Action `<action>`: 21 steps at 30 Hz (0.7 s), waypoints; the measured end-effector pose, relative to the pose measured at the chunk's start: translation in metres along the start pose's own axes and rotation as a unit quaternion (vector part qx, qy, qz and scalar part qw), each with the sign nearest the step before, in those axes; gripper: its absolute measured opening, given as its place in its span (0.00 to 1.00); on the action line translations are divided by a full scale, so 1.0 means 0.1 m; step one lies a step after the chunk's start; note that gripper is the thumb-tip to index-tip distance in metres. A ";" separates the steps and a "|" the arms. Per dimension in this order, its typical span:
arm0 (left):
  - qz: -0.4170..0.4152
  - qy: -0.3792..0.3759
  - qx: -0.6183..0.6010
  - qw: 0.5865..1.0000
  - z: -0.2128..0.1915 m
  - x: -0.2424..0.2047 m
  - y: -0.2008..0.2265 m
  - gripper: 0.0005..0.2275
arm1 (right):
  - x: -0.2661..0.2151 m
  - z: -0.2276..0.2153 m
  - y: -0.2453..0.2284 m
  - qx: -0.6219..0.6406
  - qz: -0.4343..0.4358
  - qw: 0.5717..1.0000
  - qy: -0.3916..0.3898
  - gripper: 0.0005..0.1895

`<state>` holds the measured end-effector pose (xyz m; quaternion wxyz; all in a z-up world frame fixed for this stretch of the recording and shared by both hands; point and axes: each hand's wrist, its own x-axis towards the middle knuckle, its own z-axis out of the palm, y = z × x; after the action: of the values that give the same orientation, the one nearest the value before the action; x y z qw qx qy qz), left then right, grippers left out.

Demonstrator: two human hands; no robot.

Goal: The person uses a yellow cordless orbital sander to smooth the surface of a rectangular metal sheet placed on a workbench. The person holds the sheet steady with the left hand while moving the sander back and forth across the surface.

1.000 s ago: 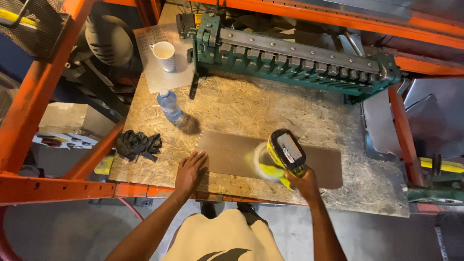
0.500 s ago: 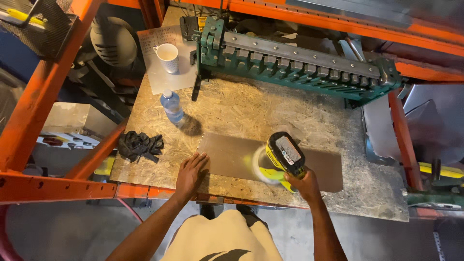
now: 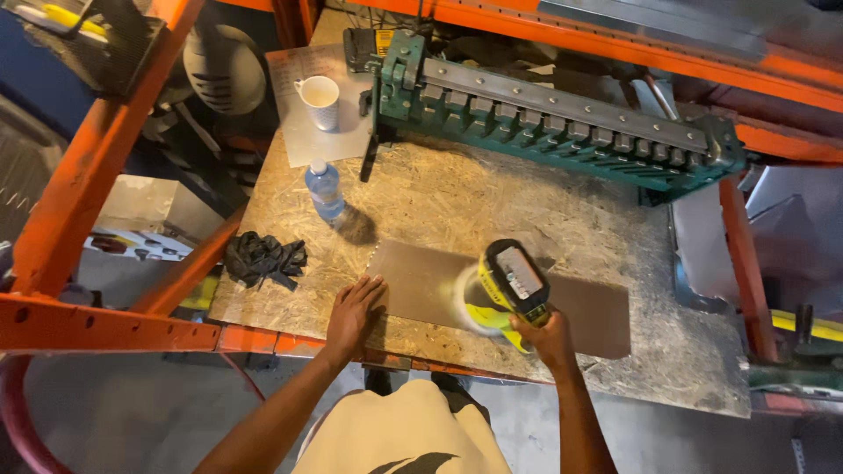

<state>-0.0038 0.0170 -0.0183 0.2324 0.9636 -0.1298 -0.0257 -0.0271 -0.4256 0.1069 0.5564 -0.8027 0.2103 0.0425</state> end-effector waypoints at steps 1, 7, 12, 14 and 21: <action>-0.002 0.001 0.000 1.000 -0.03 -0.02 0.03 0.25 | 0.06 0.03 0.08 -0.001 0.000 1.000 -0.002 0.24; -0.002 0.007 -0.014 1.000 -0.04 -0.02 0.04 0.25 | 0.13 0.20 0.08 -0.019 -0.029 0.999 0.012 0.21; 0.004 0.008 -0.007 1.000 0.01 0.01 -0.03 0.25 | -0.07 0.19 -0.14 -0.009 0.010 1.000 -0.023 0.20; 0.004 0.010 -0.015 1.000 0.00 0.02 -0.04 0.25 | 0.08 0.17 0.07 -0.006 0.001 1.000 -0.011 0.20; 0.008 0.015 -0.009 1.000 0.02 0.00 -0.03 0.25 | 0.26 0.32 0.26 0.001 -0.017 1.000 0.016 0.17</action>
<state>-0.0033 0.0189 -0.0217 0.2429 0.9608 -0.1336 -0.0101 -0.0087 -0.4113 0.0640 0.5545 -0.8061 0.2057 0.0201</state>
